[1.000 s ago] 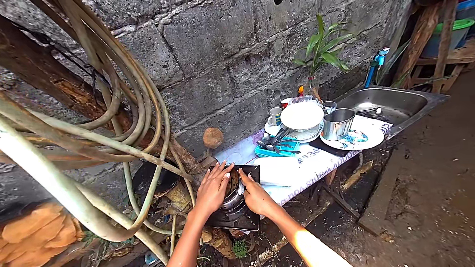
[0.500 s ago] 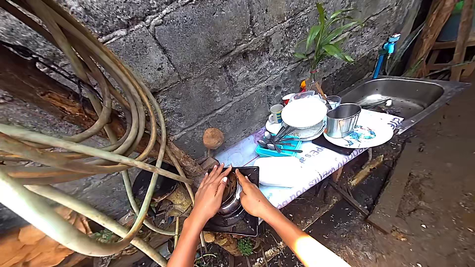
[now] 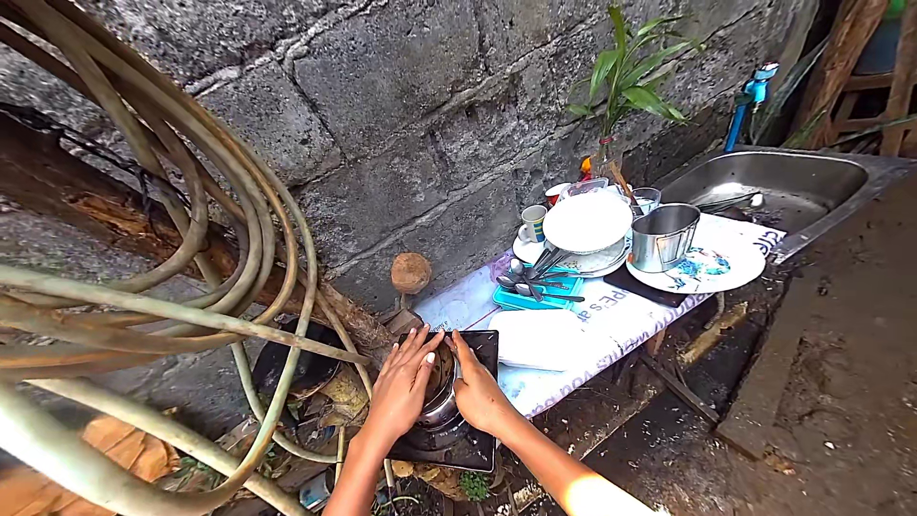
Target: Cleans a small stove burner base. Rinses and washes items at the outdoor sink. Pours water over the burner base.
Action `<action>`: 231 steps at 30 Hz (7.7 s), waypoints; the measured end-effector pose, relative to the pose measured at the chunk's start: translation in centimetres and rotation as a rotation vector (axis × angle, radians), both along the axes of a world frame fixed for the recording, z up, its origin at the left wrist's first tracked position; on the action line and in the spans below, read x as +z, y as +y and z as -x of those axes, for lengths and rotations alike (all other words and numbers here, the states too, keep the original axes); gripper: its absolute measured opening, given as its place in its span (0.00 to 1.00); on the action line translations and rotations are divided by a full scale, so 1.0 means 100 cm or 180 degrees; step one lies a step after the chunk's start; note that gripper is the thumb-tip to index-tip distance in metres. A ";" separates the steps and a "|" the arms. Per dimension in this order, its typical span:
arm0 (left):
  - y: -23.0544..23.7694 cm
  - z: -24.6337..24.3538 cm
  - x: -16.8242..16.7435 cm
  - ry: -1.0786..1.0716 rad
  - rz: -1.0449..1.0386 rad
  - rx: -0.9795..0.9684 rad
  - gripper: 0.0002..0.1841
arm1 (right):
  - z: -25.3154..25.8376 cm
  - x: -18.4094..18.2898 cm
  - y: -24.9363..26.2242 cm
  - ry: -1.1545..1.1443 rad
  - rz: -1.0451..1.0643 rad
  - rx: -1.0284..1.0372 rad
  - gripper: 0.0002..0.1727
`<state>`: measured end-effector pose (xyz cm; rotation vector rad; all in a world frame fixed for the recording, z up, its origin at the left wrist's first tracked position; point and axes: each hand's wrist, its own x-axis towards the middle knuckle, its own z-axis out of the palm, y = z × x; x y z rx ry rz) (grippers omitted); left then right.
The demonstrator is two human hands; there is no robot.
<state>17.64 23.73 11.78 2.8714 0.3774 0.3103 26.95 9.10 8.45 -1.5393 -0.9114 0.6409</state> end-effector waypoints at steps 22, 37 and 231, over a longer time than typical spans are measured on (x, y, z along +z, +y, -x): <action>-0.070 0.105 -0.118 -0.4011 0.0741 0.1262 0.19 | -0.162 -0.093 0.025 -0.2664 0.2092 0.1084 0.21; -0.030 0.068 -0.173 -0.1481 0.2580 0.0914 0.52 | -0.187 -0.056 -0.032 0.0071 0.0712 0.0075 0.17; -0.036 -0.034 0.011 0.0261 0.0157 0.1073 0.27 | -0.149 0.000 0.043 -0.1414 -0.0355 0.2188 0.68</action>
